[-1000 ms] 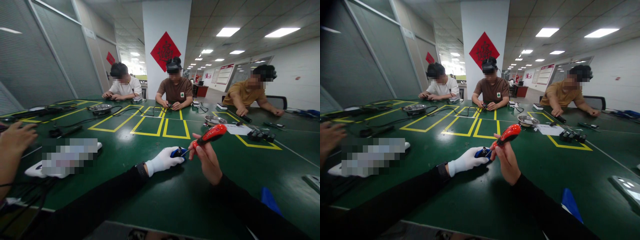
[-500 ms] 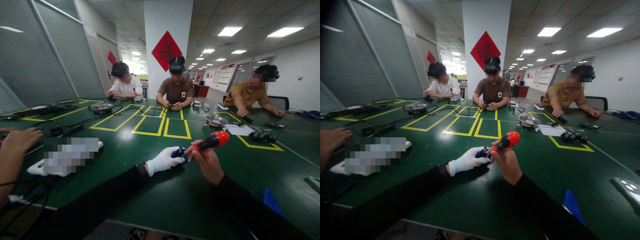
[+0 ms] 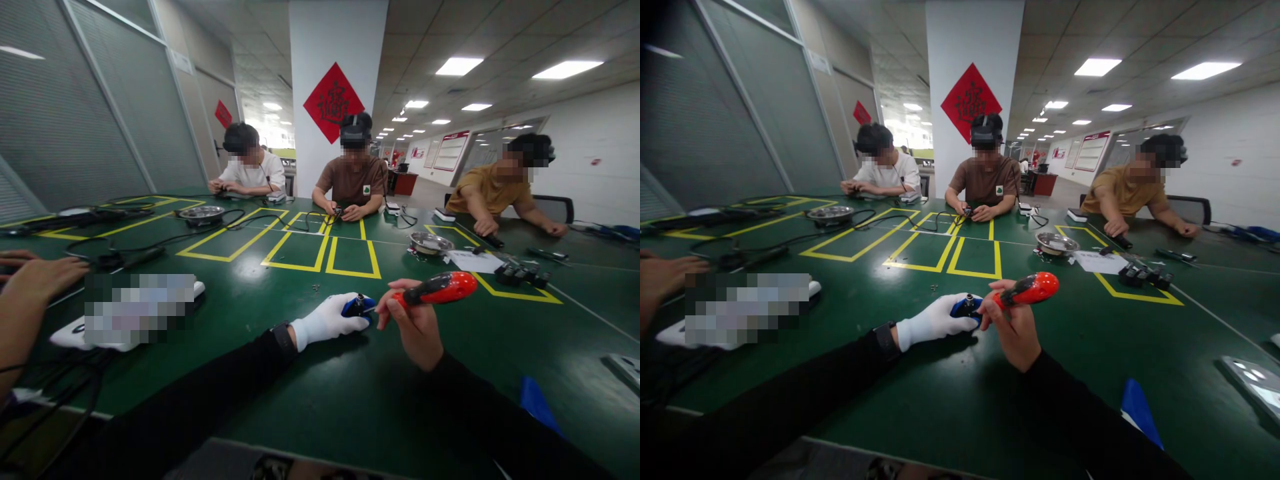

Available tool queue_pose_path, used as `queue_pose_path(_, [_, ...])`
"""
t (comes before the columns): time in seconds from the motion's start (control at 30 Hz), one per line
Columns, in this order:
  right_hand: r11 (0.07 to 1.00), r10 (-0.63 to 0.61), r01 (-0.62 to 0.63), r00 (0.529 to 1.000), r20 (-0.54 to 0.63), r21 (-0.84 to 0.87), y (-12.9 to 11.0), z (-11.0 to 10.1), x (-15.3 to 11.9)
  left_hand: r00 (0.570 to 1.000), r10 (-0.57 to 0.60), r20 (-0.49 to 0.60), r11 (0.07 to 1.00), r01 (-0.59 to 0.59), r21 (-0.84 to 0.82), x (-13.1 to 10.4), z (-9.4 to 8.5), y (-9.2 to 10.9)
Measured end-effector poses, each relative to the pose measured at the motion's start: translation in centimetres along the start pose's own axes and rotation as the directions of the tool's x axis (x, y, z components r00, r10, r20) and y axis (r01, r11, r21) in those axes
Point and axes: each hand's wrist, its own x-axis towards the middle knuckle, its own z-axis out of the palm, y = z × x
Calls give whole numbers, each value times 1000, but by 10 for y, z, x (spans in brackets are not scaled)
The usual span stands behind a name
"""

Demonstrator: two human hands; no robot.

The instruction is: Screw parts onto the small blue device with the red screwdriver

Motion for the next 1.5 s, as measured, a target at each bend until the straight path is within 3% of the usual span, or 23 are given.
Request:
queue_pose_path(0.47, [996, 43, -42, 999, -3, 83, 1, 1, 0, 998, 60, -15, 998, -60, -1, 3, -1, -7])
queue_pose_path(0.83, [991, 74, -71, 997, -19, 111, 1, 2, 1, 998, -60, -12, 998, 60, 23, -1, 0, 4])
queue_pose_path(1.5, [990, 69, -67, 998, -11, 121, -1, 2, 1, 1000, -14, -15, 995, 16, 97, -1, 0, 5])
